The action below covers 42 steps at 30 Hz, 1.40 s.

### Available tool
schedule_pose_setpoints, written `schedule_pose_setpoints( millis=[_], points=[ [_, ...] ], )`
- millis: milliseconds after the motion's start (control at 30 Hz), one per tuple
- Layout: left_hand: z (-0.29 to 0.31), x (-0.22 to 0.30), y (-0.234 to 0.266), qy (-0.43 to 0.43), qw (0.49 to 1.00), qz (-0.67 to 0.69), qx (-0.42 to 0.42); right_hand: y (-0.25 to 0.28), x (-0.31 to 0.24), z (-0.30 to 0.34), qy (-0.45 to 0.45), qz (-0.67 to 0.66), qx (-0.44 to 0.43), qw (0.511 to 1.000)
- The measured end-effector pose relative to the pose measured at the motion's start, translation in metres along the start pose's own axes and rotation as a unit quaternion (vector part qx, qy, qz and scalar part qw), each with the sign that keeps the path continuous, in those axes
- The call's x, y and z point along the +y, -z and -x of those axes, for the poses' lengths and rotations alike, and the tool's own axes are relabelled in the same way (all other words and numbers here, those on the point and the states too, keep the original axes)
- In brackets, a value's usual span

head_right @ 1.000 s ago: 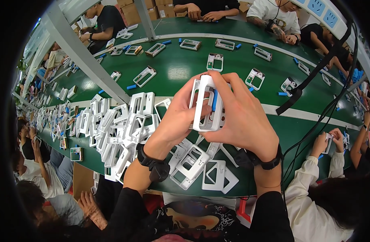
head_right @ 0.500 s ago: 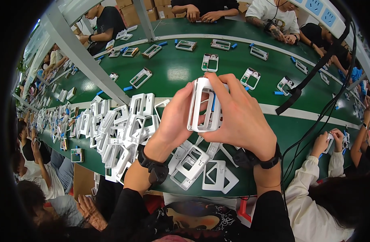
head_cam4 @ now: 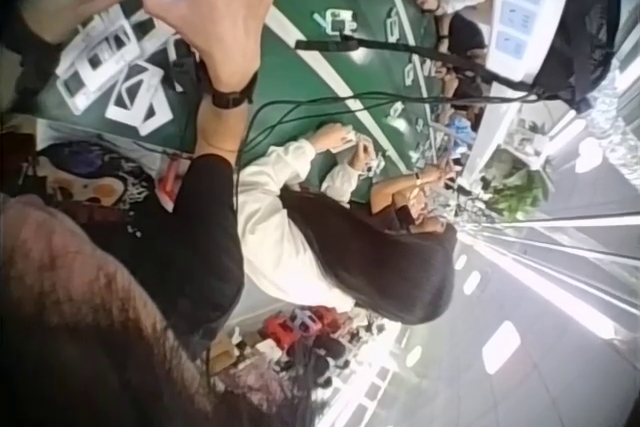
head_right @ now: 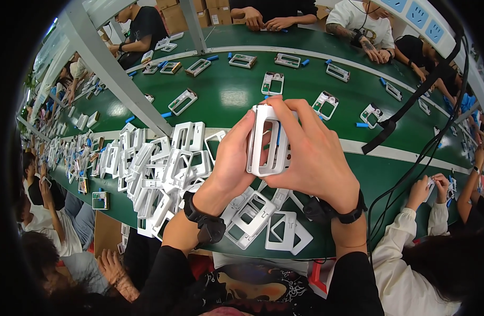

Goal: The person assembles a device by hand, picking up a white plastic frame and a battery, fitting the battery into the frame, and pressing a white plastic cover onto the assembly. The person then turns the device over, presses the edges together, and places the completed unit onto the green assembly line.

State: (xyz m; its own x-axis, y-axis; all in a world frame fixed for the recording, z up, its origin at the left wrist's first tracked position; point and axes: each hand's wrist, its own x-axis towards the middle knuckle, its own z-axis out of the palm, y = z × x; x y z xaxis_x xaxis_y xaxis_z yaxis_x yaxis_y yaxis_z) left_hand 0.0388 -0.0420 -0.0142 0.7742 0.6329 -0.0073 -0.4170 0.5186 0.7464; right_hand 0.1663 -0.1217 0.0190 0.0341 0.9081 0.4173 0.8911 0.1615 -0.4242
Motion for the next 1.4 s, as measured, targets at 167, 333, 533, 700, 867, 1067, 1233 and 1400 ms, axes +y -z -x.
schedule_pose_setpoints(
  millis=[167,333,533,700,867,1067,1233,1400],
  points=[
    [0.002,0.001,-0.002,-0.027,0.999,-0.026,-0.013,-0.002,-0.003,0.000,0.008,-0.004,0.005,1.000],
    [0.002,0.001,-0.001,-0.044,0.998,-0.033,-0.025,-0.004,-0.003,-0.001,0.021,-0.005,0.019,1.000],
    [0.001,0.000,0.000,-0.063,0.997,-0.028,-0.036,-0.007,-0.002,0.001,0.031,0.018,0.033,0.999],
    [0.001,-0.003,0.001,-0.107,0.991,-0.073,-0.035,-0.006,-0.004,0.000,0.049,0.023,0.044,0.998],
    [0.000,-0.003,0.001,-0.129,0.986,-0.103,-0.039,-0.004,-0.006,0.000,0.042,0.024,0.041,0.998],
    [0.000,-0.002,0.003,-0.131,0.984,-0.115,-0.035,-0.008,-0.009,-0.001,0.036,0.010,0.045,0.998],
    [-0.001,-0.004,0.003,-0.144,0.982,-0.119,-0.024,-0.012,-0.004,-0.003,0.055,0.003,0.042,0.998],
    [-0.005,-0.004,0.008,-0.210,0.949,-0.235,-0.019,-0.015,-0.006,-0.004,0.069,0.014,0.059,0.996]
  ],
)
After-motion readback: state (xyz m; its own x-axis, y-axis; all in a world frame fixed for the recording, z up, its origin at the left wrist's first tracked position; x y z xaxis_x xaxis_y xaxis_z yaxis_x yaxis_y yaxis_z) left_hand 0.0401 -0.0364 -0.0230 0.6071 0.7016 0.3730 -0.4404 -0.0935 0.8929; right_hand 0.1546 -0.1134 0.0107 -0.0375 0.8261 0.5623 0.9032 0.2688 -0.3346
